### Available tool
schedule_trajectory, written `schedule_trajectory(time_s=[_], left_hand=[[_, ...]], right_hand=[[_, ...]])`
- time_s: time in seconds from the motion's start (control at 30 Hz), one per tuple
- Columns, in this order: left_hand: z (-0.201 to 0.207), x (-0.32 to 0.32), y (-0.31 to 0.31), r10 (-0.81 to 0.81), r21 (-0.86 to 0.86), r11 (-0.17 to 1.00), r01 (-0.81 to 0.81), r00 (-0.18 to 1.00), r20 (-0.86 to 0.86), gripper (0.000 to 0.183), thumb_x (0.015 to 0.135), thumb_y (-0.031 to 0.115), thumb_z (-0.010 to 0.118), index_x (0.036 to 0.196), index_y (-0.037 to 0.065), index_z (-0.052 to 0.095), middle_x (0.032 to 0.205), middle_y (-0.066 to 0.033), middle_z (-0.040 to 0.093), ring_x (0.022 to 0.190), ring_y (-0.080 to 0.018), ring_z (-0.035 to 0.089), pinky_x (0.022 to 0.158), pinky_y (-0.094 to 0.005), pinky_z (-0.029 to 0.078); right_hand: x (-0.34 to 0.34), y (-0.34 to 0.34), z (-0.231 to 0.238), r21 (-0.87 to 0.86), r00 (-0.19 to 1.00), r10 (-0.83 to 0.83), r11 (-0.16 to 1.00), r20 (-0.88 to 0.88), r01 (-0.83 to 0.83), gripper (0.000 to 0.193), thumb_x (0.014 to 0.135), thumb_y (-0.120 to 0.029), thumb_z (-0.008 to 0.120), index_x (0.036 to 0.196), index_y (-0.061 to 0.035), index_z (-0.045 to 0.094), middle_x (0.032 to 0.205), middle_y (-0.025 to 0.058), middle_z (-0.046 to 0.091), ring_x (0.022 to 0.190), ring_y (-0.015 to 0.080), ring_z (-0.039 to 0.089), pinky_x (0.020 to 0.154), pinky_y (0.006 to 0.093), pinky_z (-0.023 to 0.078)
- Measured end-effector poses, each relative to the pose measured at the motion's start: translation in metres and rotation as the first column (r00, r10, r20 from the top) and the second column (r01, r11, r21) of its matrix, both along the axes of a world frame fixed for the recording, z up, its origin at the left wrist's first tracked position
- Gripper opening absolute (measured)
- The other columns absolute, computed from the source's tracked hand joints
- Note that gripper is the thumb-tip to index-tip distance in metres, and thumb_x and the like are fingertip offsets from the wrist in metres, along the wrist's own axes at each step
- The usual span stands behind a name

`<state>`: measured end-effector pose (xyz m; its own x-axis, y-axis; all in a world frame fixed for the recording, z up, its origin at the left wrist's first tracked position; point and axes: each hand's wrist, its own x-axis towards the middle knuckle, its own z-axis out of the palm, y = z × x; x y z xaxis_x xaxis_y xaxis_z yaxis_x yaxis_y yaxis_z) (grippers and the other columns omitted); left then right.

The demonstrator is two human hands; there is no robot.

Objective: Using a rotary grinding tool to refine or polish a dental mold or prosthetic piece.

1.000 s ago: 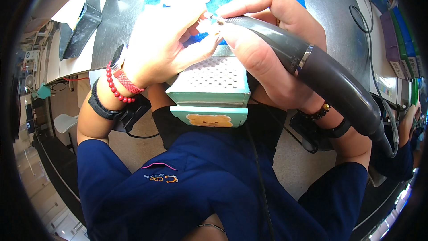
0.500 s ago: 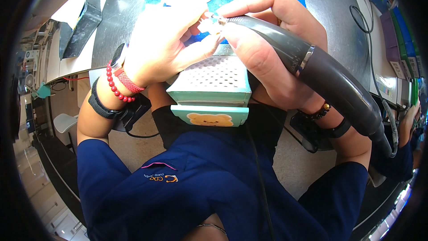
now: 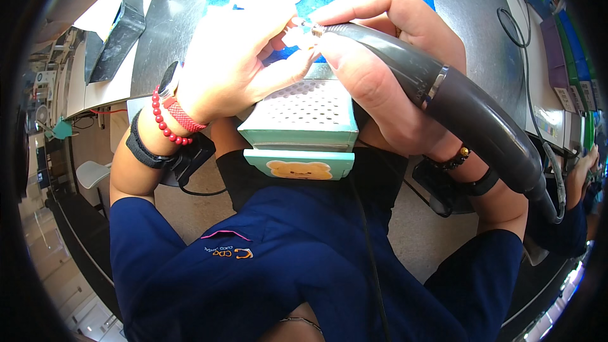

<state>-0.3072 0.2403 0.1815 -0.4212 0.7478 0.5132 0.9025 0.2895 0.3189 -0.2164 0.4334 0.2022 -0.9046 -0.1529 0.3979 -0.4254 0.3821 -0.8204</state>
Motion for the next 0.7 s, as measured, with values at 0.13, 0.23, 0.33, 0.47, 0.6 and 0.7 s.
schedule_trajectory(time_s=[0.13,0.23,0.33,0.47,0.6,0.7], left_hand=[[0.0,0.003,-0.001,0.06,-0.085,0.994,-0.067,0.995,-0.084,0.042,0.078,0.035,0.076,0.105,0.006,0.064,0.073,-0.0057,0.064,0.067,-0.0203,0.064,0.063,-0.0304,0.05],[-0.004,0.004,-0.002,0.09,-0.109,0.99,-0.084,0.995,0.049,0.042,0.077,0.035,0.076,0.104,0.006,0.065,0.072,-0.0058,0.064,0.066,-0.021,0.063,0.061,-0.031,0.05],[0.01,0.004,0.0,0.05,-0.152,0.986,-0.065,0.994,-0.099,0.041,0.077,0.036,0.077,0.103,0.006,0.065,0.071,-0.0058,0.063,0.063,-0.0206,0.063,0.06,-0.0306,0.05],[0.007,0.003,-0.001,0.018,-0.103,0.994,-0.031,0.992,-0.125,0.041,0.077,0.036,0.076,0.102,0.006,0.064,0.071,-0.0058,0.063,0.062,-0.0196,0.063,0.059,-0.03,0.05],[0.008,0.006,-0.001,-0.001,-0.047,0.999,-0.001,0.999,-0.04,0.041,0.078,0.036,0.076,0.102,0.006,0.063,0.07,-0.0056,0.063,0.062,-0.0188,0.063,0.059,-0.0289,0.05],[-0.002,0.002,-0.004,-0.009,-0.01,1.0,0.008,0.999,-0.049,0.04,0.078,0.036,0.075,0.102,0.006,0.063,0.07,-0.0055,0.063,0.062,-0.0189,0.063,0.059,-0.0286,0.05]], right_hand=[[0.0,0.001,-0.001,0.0,1.0,-0.002,1.0,-0.001,0.002,0.034,0.09,-0.025,0.047,0.11,0.0019,0.052,0.069,-0.0003,0.05,0.055,0.0017,0.042,0.067,0.0202,0.04],[0.0,0.0,0.0,0.0,1.0,-0.001,1.0,-0.003,0.001,0.034,0.09,-0.025,0.047,0.11,0.0019,0.052,0.069,-0.0003,0.05,0.056,0.0017,0.042,0.066,0.02,0.04],[0.001,0.002,-0.001,0.0,1.0,-0.001,1.0,-0.005,0.001,0.034,0.09,-0.025,0.047,0.11,0.0018,0.052,0.069,-0.0003,0.05,0.056,0.0017,0.042,0.066,0.0199,0.04],[0.001,0.0,0.0,0.0,1.0,0.002,1.0,-0.007,-0.002,0.034,0.09,-0.025,0.047,0.11,0.0018,0.052,0.069,-0.0003,0.05,0.056,0.0016,0.042,0.065,0.0198,0.039],[0.0,0.0,-0.001,0.001,1.0,0.001,1.0,-0.008,-0.001,0.034,0.09,-0.025,0.048,0.11,0.0017,0.052,0.069,-0.0003,0.051,0.056,0.0016,0.042,0.065,0.0196,0.039],[0.0,0.001,0.0,0.001,1.0,0.004,1.0,-0.011,-0.004,0.034,0.09,-0.025,0.048,0.11,0.0016,0.052,0.069,-0.0003,0.051,0.056,0.0016,0.042,0.065,0.0195,0.039]])
